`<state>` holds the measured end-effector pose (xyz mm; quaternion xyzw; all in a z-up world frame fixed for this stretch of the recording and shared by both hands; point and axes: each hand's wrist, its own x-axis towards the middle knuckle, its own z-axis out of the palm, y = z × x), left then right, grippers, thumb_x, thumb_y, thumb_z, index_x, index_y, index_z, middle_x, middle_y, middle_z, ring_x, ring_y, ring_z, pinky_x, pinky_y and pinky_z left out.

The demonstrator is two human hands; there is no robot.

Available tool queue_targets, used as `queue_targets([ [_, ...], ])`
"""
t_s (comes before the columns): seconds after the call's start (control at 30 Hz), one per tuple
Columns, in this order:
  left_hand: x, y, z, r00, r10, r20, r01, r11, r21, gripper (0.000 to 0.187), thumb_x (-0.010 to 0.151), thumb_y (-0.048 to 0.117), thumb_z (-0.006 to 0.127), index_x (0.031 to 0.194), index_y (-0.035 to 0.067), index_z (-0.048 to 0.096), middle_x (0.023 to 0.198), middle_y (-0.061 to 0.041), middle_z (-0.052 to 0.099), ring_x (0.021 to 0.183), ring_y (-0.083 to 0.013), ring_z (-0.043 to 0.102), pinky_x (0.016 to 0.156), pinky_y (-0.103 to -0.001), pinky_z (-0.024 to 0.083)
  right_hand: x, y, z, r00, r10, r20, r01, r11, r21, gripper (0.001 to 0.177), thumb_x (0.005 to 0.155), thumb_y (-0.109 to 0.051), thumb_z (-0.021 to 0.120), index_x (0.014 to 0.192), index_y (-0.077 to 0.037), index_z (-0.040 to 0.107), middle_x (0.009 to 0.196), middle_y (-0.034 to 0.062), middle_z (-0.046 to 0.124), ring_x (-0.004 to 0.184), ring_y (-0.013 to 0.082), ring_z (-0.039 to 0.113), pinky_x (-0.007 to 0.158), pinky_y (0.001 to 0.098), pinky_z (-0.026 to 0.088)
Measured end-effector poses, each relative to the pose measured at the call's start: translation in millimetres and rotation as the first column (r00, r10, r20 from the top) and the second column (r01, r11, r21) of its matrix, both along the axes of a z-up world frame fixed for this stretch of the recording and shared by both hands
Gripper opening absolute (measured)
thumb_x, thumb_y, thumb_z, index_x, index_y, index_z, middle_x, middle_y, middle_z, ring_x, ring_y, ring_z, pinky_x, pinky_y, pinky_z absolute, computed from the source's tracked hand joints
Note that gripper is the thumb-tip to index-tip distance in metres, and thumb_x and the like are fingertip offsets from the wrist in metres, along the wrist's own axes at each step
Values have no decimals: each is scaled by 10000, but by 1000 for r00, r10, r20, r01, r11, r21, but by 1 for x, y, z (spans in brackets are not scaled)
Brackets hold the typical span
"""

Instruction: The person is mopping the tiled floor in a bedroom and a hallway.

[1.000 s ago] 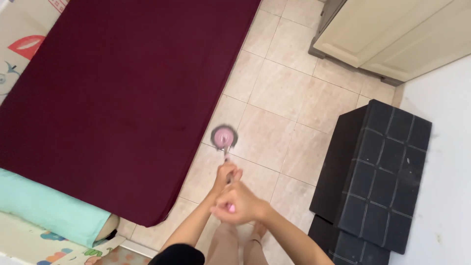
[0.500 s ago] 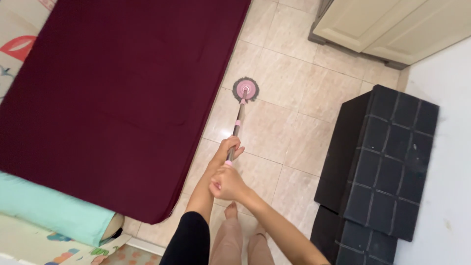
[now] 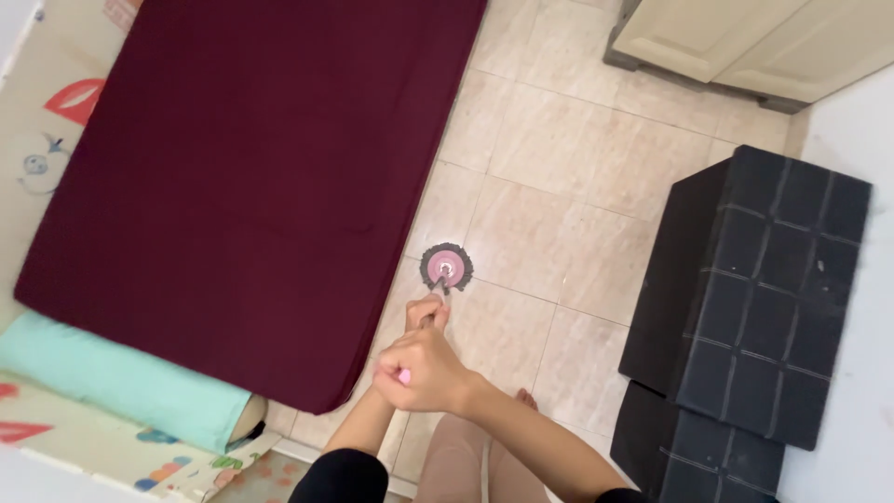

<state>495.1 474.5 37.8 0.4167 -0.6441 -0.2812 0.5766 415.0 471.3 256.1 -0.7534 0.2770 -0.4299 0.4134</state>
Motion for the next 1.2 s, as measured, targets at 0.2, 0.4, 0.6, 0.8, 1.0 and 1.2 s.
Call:
queue_targets([
  [0.2,-11,-68,-28,991,-124,-53,131,980,152,399,895,-106,635,683,8,316,616,-78,291,577,-183,268,561,-367,246,-16,-15,-45,990,-107,-96,109,994,23,285,711,-26,635,537,-60,411,547,93,498,538,273,529,619,374,396],
  [0.4,-11,-108,-38,978,-206,22,194,951,241,313,800,-85,653,655,34,403,619,-69,355,577,-166,342,532,-341,298,-11,-19,-142,971,-168,-171,158,985,-68,295,652,-54,652,530,-76,385,534,76,458,547,277,494,614,391,409],
  [0.6,1,-76,-27,987,-146,73,126,966,226,329,776,-47,689,605,50,426,556,-61,398,514,-151,392,498,-340,290,-28,-19,-76,994,79,-79,-77,997,20,151,723,-95,688,613,-107,585,581,52,571,560,254,585,588,367,441],
  [0.8,34,-3,37,988,-155,2,144,926,349,402,809,-3,740,655,20,369,594,-66,343,555,-176,309,521,-368,275,3,12,0,982,146,-122,-120,973,199,339,839,-65,671,533,-72,525,509,88,547,477,268,546,593,413,434],
  [1.0,14,-34,-45,986,-130,-101,151,959,241,325,811,-52,652,653,25,379,627,-65,365,564,-172,327,530,-363,262,4,9,-23,990,-8,-141,24,993,113,252,750,-31,624,541,-61,487,562,107,556,549,299,551,632,394,447],
  [1.2,15,-106,-93,833,-183,-522,505,637,582,303,847,-44,661,671,30,426,765,-25,425,716,-140,415,692,-318,453,11,-18,-151,967,-61,-247,55,998,-33,164,645,-34,626,528,-77,519,545,109,524,581,312,527,698,419,446],
])
